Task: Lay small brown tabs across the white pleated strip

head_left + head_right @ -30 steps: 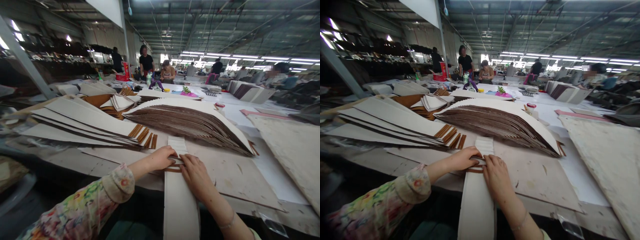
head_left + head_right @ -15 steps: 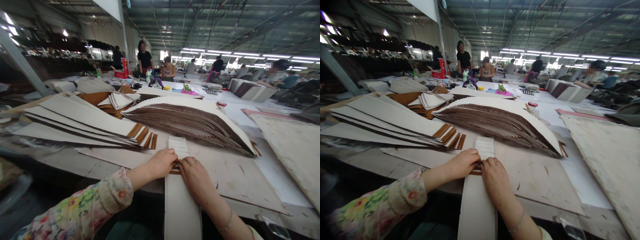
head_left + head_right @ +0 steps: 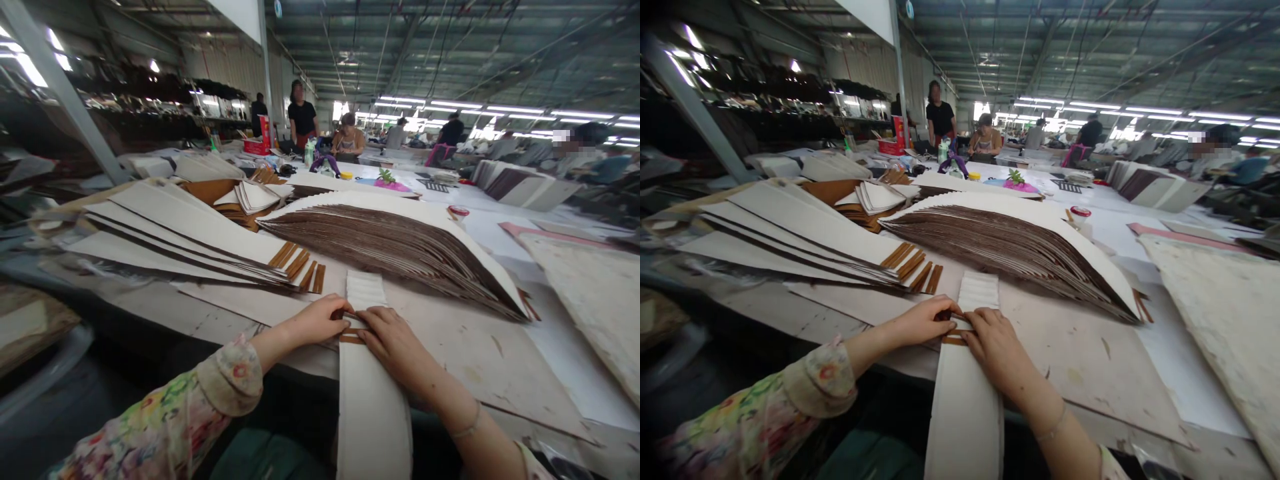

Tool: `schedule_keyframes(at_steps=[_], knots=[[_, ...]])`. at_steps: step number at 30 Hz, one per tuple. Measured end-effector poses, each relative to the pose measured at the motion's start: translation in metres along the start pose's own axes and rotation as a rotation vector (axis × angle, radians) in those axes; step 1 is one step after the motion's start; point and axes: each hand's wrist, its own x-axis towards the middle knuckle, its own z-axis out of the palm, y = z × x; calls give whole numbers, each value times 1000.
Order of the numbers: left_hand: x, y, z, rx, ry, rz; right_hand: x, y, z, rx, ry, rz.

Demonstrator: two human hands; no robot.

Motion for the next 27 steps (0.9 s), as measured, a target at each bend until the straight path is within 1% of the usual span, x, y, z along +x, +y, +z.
schedule_keyframes(at_steps=[5,8,11,14,17,19,22,24,25,27], knots=[[-2,-2,-1,0,-6,55,2,-2,0,8,24,-27],[-4,-3,-2,21,-16,130,2,-5,0,-47,0,-44],[-5,-3,-3,91,-39,204,2,-9,-1,-121,-8,-70],[-8,-2,-7,159,-70,227,2,-11,-1,-151,13,-91],[-12,-4,-12,108,-94,222,1,-11,0,-156,42,-88],[-11,-5,-15,17,-67,150,0,-11,1,-168,52,-83],[-3,-7,-18,-75,-64,-102,0,-11,1,-182,26,-86],[6,-7,-18,-95,-114,-233,-1,-11,1,-176,27,-87],[10,-6,-19,-95,-145,-269,-1,-12,0,-172,37,-87],[16,-5,-19,-62,-205,-291,-1,-12,-1,-168,63,-93]])
